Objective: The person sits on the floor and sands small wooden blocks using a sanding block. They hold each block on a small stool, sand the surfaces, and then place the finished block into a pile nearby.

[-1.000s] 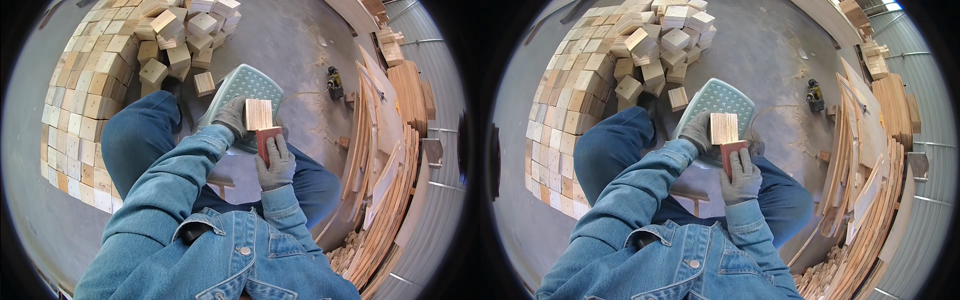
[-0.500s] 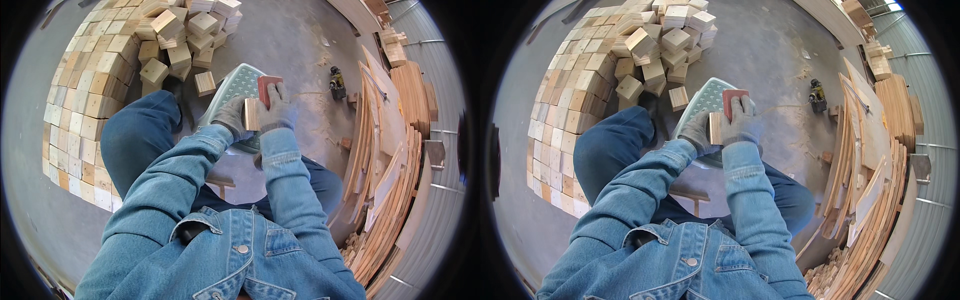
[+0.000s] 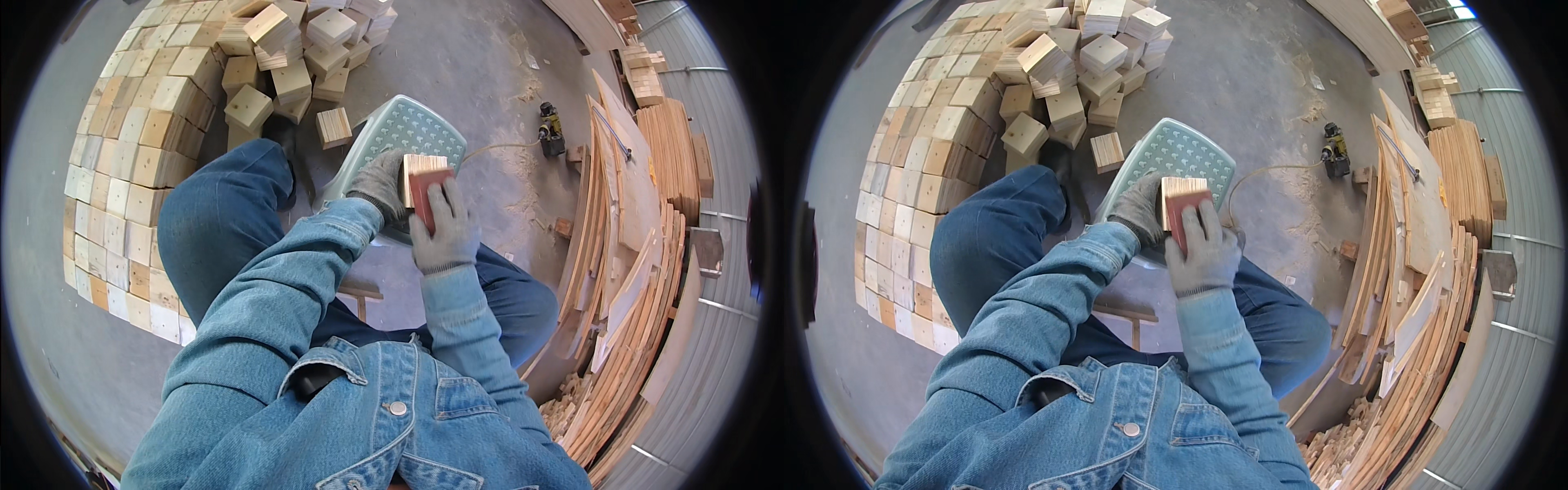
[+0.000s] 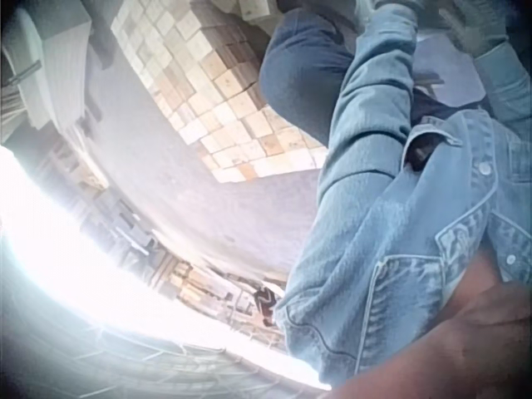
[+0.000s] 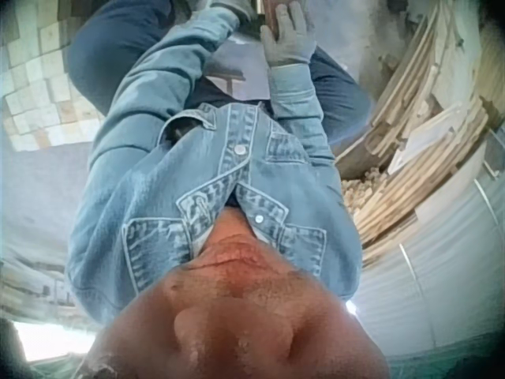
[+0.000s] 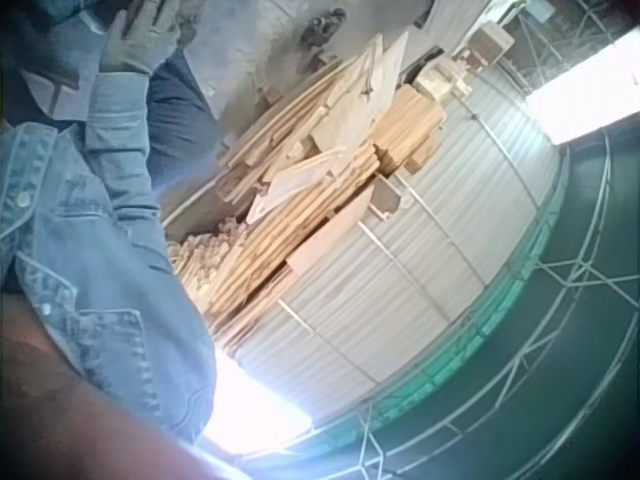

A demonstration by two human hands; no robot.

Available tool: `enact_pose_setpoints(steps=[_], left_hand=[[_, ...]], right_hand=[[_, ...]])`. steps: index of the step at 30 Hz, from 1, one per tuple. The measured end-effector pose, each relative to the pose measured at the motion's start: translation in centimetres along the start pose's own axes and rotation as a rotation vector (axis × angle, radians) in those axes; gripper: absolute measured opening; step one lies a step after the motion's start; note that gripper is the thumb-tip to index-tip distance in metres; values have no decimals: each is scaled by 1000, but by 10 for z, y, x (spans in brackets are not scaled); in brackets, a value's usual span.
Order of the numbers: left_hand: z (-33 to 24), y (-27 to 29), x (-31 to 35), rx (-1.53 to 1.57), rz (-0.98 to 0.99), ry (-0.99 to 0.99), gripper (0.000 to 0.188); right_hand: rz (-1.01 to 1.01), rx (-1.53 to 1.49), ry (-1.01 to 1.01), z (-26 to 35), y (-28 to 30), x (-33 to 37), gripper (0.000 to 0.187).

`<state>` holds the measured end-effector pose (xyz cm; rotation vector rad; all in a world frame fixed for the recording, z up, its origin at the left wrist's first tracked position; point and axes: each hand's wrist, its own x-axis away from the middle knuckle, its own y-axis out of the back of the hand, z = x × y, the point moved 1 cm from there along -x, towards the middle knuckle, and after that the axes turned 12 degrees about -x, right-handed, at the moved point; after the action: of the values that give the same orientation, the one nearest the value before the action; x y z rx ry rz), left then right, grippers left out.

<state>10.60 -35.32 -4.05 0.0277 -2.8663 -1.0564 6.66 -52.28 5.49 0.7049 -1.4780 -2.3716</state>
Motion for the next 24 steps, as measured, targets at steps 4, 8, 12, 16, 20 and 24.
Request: enact_pose_setpoints(steps=[4,8,12,16,20,24], left_hand=[[-18,13,8,-19,-12,39,84],[-8,3,7,-14,-80,-3,85],[-1,1,-4,70,20,-19,82],[-3,0,0,44,-2,-15,75],[-1,-2,-2,15,-48,-63,73],[-4,2,0,-12,-3,26,81]], right_hand=[[21,13,-135,-2,-19,-68,62],[39,59,-114,0,-18,-76,64],[29,10,-30,5,-6,-11,68],[29,-29,24,8,10,54,69],[21,14,36,11,12,49,67],[9,13,5,8,-10,-18,65]])
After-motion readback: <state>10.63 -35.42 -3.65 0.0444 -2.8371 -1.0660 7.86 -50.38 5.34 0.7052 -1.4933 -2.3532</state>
